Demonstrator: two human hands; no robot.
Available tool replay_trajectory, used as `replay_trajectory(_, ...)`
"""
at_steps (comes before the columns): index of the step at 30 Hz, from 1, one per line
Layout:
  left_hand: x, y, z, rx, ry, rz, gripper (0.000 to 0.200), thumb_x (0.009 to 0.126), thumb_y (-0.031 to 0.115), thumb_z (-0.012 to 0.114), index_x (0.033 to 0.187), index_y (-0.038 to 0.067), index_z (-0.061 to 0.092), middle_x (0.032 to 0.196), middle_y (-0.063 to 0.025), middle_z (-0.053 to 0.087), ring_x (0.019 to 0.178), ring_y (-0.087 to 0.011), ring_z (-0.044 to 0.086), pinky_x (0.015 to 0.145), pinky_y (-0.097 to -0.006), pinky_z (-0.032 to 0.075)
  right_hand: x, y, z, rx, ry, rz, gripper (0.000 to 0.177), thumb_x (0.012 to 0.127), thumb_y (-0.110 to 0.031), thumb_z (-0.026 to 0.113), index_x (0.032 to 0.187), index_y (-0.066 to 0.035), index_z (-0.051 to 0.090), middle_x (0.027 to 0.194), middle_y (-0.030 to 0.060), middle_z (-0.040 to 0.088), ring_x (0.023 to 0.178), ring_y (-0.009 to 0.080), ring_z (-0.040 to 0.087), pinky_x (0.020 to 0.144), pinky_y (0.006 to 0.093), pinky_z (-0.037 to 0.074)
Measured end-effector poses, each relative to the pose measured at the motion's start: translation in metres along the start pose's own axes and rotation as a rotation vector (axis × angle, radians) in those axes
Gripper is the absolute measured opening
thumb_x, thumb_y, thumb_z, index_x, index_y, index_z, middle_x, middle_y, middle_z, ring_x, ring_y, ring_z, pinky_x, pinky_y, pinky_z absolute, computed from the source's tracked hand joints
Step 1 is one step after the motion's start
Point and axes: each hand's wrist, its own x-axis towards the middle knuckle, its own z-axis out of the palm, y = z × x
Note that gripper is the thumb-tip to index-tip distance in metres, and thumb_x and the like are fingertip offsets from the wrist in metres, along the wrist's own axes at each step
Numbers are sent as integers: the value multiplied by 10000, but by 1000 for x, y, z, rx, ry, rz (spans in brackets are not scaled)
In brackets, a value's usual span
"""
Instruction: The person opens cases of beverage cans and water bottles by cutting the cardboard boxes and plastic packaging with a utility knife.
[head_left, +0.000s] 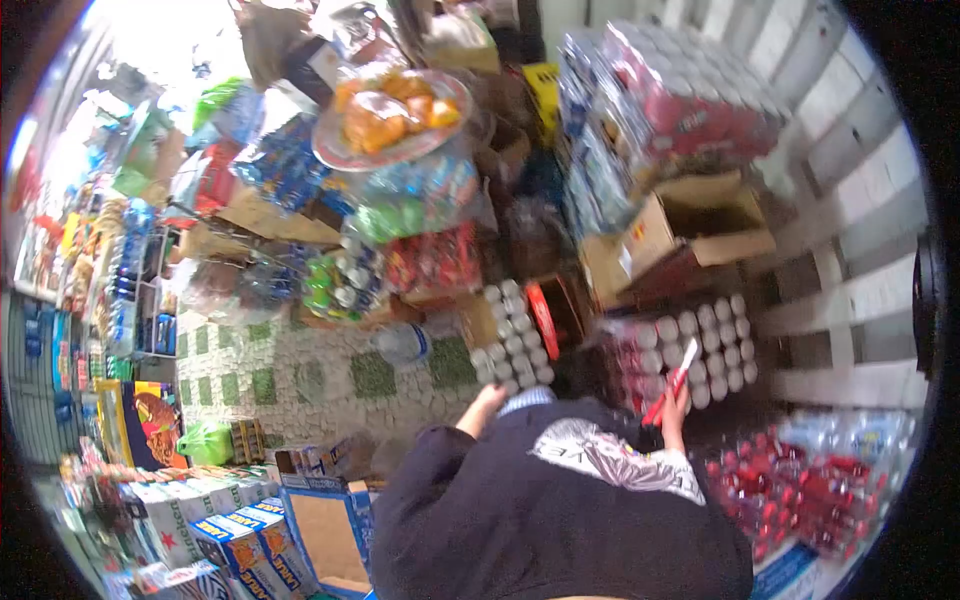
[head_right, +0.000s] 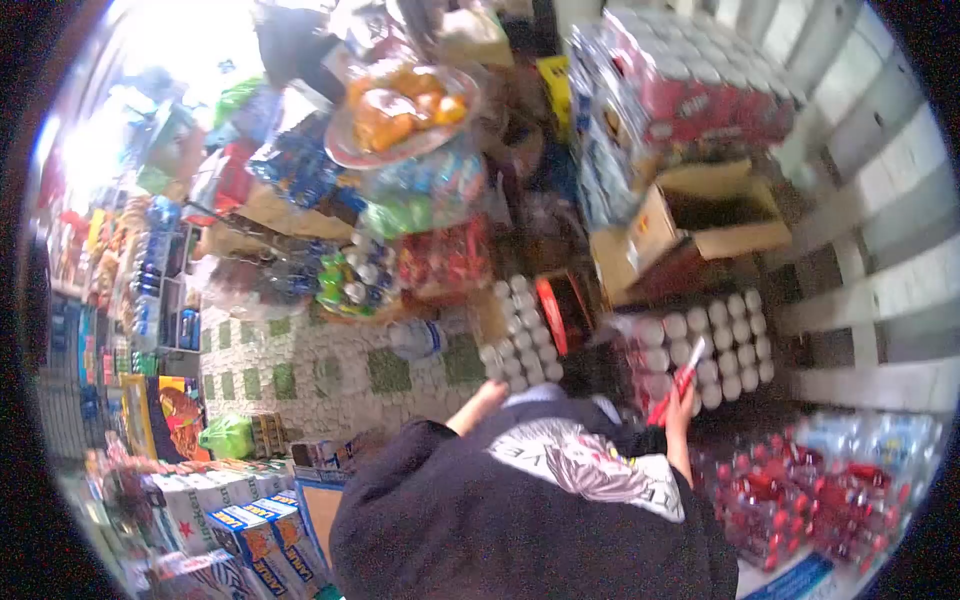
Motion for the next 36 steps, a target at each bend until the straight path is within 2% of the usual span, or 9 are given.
replay_trajectory(1, 29, -33, 7, -170, -30, 76, 211, 687, 225, 478, 771, 32, 482, 554, -39, 461, 465, -133, 432, 399, -274, 355, -3, -13, 4, 39, -12, -27, 367, 745, -118, 445, 1085, -37, 333, 893, 33, 447, 740, 105, 434, 652, 215, 363)
replay_trajectory(6, 1, 5, -18, -6, 44, 47, 301, 704, 248, 476, 866, -6, 492, 672, -65, 520, 569, -142, 481, 489, -264, 393, 36, 29, -2, -58, 35, -202, 355, 740, -122, 453, 1057, -12, 336, 956, 76, 429, 845, 144, 425, 716, 246, 343)
replay_trajectory(9, -10, 1, -21, 21, 70, 70, 301, 698, 254, 478, 833, -15, 501, 680, -69, 525, 579, -138, 483, 493, -260, 386, 33, 14, -9, 13, -23, 118, 345, 727, -141, 471, 1026, -13, 355, 863, 58, 469, 732, 119, 459, 622, 229, 377)
replay_trajectory(15, -26, -28, 7, -62, 143, -57, 267, 689, 226, 481, 795, -17, 512, 664, -73, 531, 542, -141, 475, 473, -253, 378, 47, 39, -27, -121, 69, -131, 367, 681, -186, 529, 976, -26, 379, 856, 109, 461, 779, 232, 466, 700, 316, 354)
replay_trajectory(17, -39, -22, 22, -138, 91, -75, 281, 684, 238, 484, 809, -12, 508, 636, -61, 520, 521, -135, 463, 451, -252, 369, 34, -2, -30, 114, 14, 243, 422, 649, -97, 548, 1015, -4, 360, 866, 82, 435, 810, 178, 431, 717, 276, 341)
replay_trajectory(20, -61, -6, 44, 1, 63, -59, 318, 639, 213, 469, 815, -49, 509, 705, -136, 540, 650, -191, 517, 563, -289, 411, 45, 35, -46, -117, 162, -163, 445, 599, -78, 587, 980, -2, 371, 857, 87, 434, 790, 174, 439, 713, 274, 349)
replay_trajectory(28, -97, 22, 96, 71, 120, 18, 334, 674, 263, 489, 836, -28, 510, 785, -159, 541, 756, -222, 509, 659, -309, 389, 59, 60, -68, 191, 92, 93, 265, 690, -198, 529, 849, -8, 437, 738, 38, 431, 610, 112, 430, 546, 234, 362)
replay_trajectory(32, -36, -82, 116, 315, 112, 478, 283, 690, 214, 490, 833, -30, 501, 894, -186, 493, 750, -296, 489, 672, -335, 386, 60, 54, -72, 252, 58, 115, 287, 714, -240, 503, 894, -28, 434, 652, 25, 443, 506, 100, 442, 456, 232, 374)
replay_trajectory(36, -92, -36, 115, -92, 249, 36, 327, 679, 263, 515, 836, -24, 514, 750, -117, 543, 712, -167, 493, 640, -279, 388, 46, 25, -67, 324, -3, 181, 273, 742, -246, 461, 926, -51, 412, 575, 30, 453, 450, 118, 450, 380, 241, 384)
